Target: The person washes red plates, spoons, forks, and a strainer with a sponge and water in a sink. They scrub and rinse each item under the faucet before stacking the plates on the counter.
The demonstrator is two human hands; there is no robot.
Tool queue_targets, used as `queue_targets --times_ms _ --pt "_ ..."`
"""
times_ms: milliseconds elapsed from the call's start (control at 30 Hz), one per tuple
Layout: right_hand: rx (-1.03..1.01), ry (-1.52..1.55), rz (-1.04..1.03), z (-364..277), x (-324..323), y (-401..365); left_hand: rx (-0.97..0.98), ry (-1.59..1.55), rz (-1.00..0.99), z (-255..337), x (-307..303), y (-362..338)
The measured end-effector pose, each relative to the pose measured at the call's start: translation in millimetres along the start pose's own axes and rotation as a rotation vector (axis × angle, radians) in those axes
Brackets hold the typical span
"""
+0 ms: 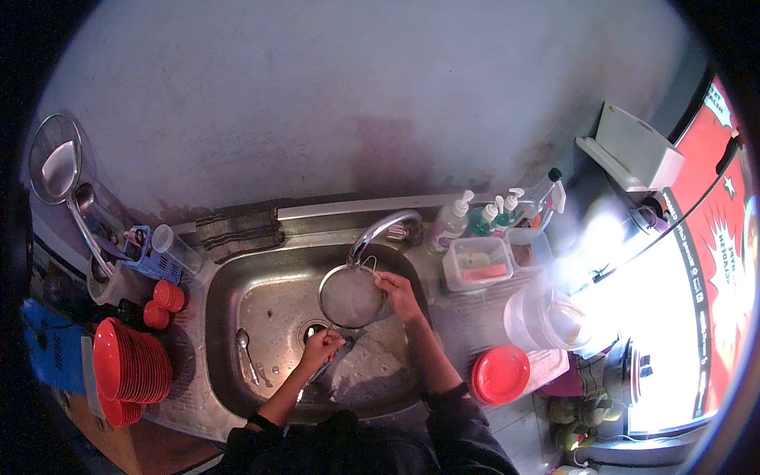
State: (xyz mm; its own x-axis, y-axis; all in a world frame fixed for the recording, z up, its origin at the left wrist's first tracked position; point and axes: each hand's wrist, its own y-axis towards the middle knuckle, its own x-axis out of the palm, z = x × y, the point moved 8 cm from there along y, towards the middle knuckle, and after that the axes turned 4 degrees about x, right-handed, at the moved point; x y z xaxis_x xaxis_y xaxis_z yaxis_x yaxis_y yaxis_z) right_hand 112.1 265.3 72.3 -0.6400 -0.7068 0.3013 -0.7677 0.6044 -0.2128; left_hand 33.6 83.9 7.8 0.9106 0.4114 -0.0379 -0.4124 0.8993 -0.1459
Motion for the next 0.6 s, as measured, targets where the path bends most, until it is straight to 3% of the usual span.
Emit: queue_targets --times_ms 100,167,200,267,300,367,400,467,500,567,600 --pt "-0.089 -0.221 0.116 -1.7 -4.7 4.6 0.011 0.061 0.021 1.9 -3.9 0.0" --pt "0.012 0.149 0.05 10.6 4.7 11.3 0.074 0.185 0.007 2.6 -6.0 2.2" --pt "0.014 0.147 0.045 17.4 4.7 16.0 0.073 0.184 0.013 5.4 -6.3 1.4" --pt "-0.028 -0.333 0.263 27.3 -11.6 24.4 0.086 0.232 0.078 19.5 -8.6 -0.2" --pt "-0.014 -0.333 0.262 30.5 -3.7 14.4 0.073 0.228 0.078 21.1 -5.6 -9.7" --pt "-0.025 -0.403 0.232 12.0 20.6 1.3 0.313 0.629 0.228 49.3 -7.7 -14.3" --pt "-0.022 -0.404 0.233 4.9 27.1 -4.9 0.311 0.627 0.228 46.1 -7.1 -14.6" --pt "0.114 0.543 0.082 9.4 45.1 -9.0 0.236 0.816 0.282 37.3 -12.0 -13.5" --pt "0.115 0.543 0.081 15.8 36.9 -6.6 0.235 0.817 0.283 42.5 -12.2 -14.7" --pt "-0.134 -0.243 0.223 15.2 1.7 -2.3 0.314 0.81 0.447 67.5 -20.8 -24.9" --pt "-0.134 -0.243 0.224 19.7 -1.4 -0.9 0.315 0.811 0.446 64.7 -22.4 -25.0"
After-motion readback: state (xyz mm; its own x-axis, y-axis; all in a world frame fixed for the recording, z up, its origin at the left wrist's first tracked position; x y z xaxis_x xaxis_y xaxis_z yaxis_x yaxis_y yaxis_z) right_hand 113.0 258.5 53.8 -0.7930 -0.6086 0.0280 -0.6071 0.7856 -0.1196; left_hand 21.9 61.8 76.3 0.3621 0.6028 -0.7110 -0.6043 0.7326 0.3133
